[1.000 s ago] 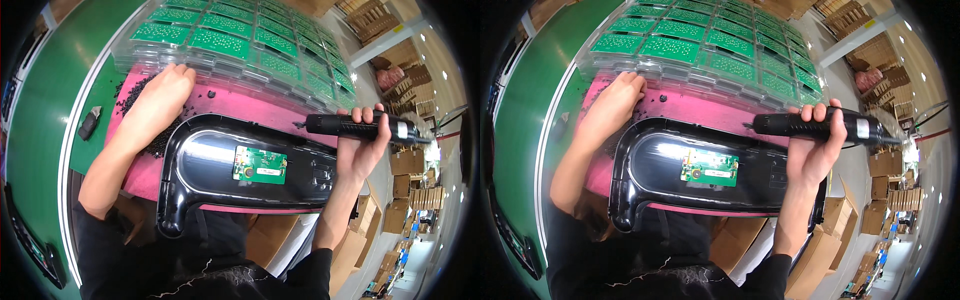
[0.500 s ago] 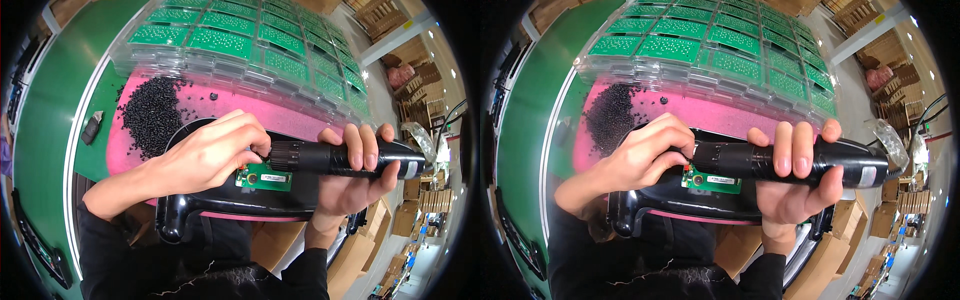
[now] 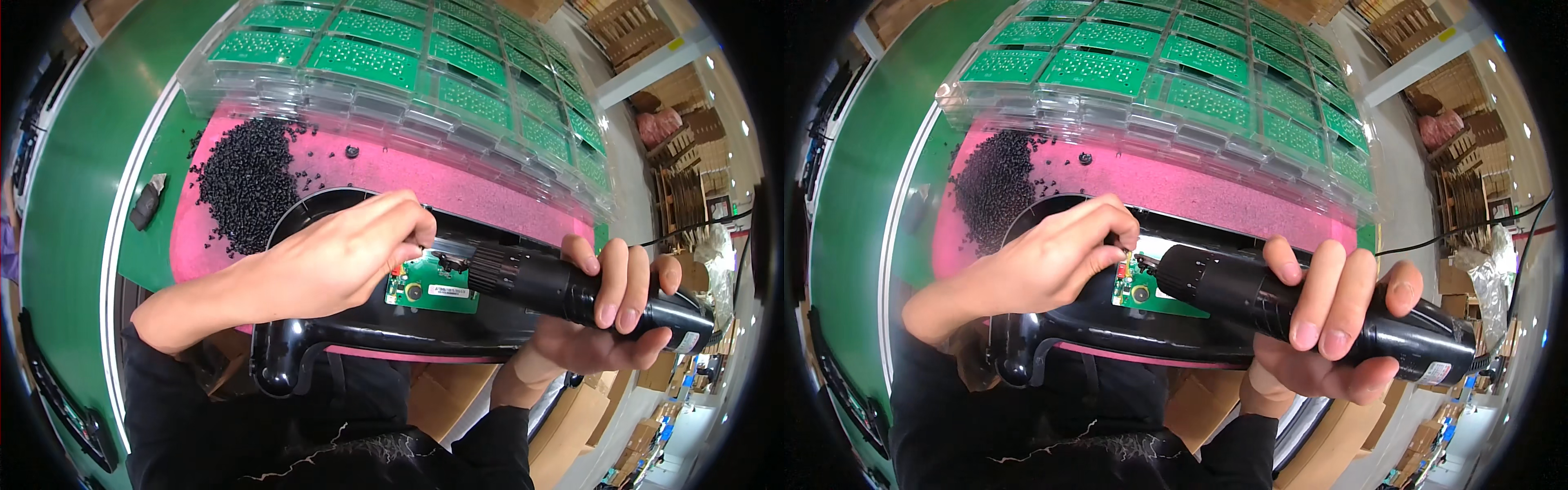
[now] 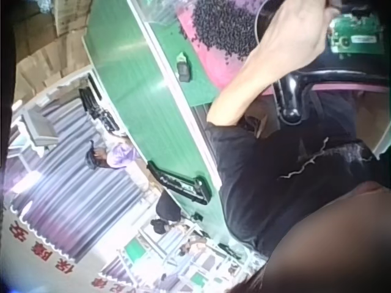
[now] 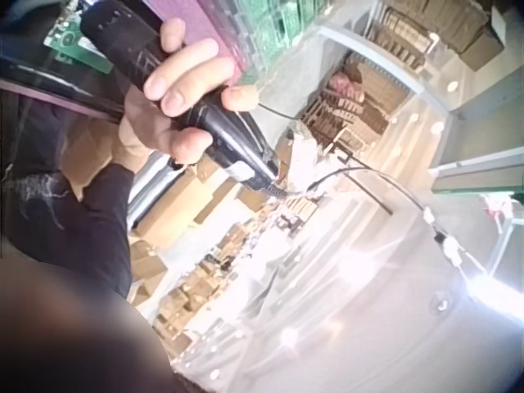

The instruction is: Assembling circuit boards into plastic housings for food sealer devices.

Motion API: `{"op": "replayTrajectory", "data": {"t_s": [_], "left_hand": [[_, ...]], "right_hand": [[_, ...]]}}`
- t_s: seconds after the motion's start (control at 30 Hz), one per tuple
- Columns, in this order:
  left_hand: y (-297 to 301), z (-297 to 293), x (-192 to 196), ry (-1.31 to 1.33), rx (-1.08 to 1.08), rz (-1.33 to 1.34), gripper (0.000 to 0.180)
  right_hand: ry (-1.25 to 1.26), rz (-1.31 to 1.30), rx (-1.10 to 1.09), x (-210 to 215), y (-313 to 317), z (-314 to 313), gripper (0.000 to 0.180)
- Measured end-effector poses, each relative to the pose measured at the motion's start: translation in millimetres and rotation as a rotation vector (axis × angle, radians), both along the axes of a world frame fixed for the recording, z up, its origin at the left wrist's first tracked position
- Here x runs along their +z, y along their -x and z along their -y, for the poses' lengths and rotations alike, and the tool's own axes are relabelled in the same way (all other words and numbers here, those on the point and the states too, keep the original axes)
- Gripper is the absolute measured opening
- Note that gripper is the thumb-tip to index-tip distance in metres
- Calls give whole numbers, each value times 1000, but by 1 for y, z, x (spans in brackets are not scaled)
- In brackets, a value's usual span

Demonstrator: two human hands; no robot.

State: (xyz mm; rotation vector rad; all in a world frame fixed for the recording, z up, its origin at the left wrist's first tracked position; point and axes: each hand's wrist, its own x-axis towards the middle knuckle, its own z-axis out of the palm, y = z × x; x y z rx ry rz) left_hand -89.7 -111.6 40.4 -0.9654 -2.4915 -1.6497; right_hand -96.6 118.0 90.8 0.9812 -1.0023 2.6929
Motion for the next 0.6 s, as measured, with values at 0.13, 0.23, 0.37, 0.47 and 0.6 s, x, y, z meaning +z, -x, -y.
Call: {"op": "replayTrajectory", "data": {"t_s": [0.13, 0.23, 0.37, 0.47, 0.6], "left_hand": [[0, -1, 1, 54, -14, -57, 17], [2, 0, -4, 58, -27, -96, 16], [2, 1, -4, 73, -12, -131, 16], [2, 0, -4, 62, 21, -133, 16], [2, 2, -1, 242, 88, -366, 18]], "right_hand": [[-13, -11, 26, -2, -2, 2, 34], [-24, -15, 46, -4, -2, 4, 34], [-53, -41, 22, -6, -2, 6, 35], [-70, -50, 11, -7, -3, 8, 36], [-117, -49, 6, -7, -2, 8, 37]]}}
